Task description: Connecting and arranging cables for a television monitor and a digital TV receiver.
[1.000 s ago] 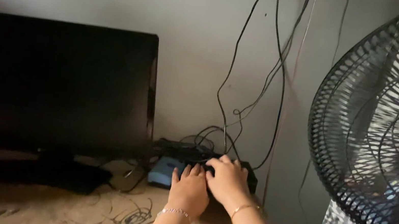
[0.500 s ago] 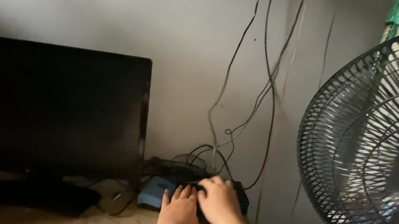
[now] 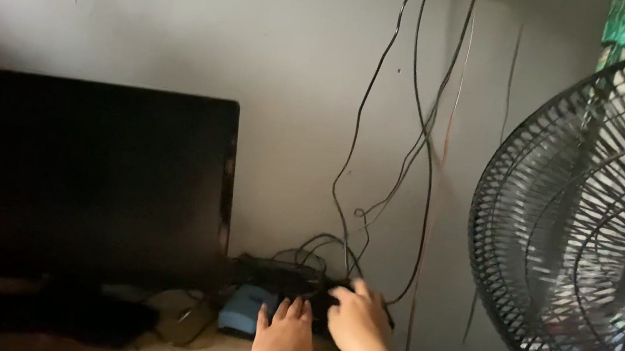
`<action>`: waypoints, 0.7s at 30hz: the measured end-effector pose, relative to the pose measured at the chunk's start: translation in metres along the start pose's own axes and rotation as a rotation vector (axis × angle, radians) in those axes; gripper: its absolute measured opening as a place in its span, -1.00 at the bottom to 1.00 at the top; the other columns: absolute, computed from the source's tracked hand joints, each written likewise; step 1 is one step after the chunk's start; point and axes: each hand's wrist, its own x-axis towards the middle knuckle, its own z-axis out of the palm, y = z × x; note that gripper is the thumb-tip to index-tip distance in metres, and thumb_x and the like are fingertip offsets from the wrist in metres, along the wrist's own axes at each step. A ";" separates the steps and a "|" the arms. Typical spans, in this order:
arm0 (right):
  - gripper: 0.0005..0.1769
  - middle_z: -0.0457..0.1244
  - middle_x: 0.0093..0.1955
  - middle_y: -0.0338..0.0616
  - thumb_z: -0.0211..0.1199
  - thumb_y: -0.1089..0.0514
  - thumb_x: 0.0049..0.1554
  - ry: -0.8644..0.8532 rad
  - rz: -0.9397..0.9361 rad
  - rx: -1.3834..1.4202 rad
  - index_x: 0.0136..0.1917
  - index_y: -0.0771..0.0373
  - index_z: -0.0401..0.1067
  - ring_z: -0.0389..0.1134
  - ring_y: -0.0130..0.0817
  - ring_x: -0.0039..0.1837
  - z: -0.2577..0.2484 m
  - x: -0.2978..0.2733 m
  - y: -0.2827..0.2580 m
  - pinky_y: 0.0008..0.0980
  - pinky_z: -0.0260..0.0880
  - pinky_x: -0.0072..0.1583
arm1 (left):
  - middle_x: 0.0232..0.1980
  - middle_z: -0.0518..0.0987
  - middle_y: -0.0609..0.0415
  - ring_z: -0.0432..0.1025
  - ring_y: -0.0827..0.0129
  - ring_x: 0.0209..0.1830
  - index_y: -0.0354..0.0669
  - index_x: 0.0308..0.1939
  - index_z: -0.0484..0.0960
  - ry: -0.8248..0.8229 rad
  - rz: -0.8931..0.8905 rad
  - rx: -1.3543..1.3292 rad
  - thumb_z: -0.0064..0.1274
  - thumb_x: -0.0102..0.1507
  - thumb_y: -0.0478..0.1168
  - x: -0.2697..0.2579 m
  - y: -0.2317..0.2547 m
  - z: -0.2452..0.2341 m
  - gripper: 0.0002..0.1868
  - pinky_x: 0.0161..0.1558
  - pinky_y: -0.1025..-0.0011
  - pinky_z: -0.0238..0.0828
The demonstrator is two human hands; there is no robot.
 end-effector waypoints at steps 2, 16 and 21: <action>-0.65 0.14 0.39 -0.22 0.24 0.08 0.12 -0.047 -0.183 0.183 0.20 -0.09 0.53 0.20 -0.09 0.41 -0.011 -0.014 -0.013 -0.12 0.35 0.31 | 0.60 0.10 0.06 -0.07 0.18 0.62 -0.20 0.53 0.10 0.039 0.023 0.016 -0.14 0.28 -0.20 -0.006 0.001 -0.002 -0.28 0.54 -0.13 -0.29; -0.76 0.34 0.14 -0.16 0.24 0.23 0.09 0.264 -0.107 0.085 -0.03 -0.05 0.63 0.36 0.04 0.17 0.033 0.025 0.026 -0.03 0.22 0.47 | 0.58 0.15 0.07 -0.04 0.17 0.61 -0.23 0.53 0.10 0.047 0.035 0.019 -0.11 0.27 -0.21 -0.014 0.002 -0.009 -0.27 0.53 -0.12 -0.22; -0.76 0.30 0.23 -0.22 0.18 0.18 0.16 0.010 -0.111 0.291 0.06 -0.04 0.57 0.39 -0.04 0.18 0.005 0.003 0.001 -0.08 0.44 0.24 | 0.57 0.16 0.03 -0.01 0.15 0.59 -0.25 0.51 0.13 0.090 0.058 0.051 -0.09 0.25 -0.21 -0.006 0.000 -0.002 -0.26 0.51 -0.14 -0.19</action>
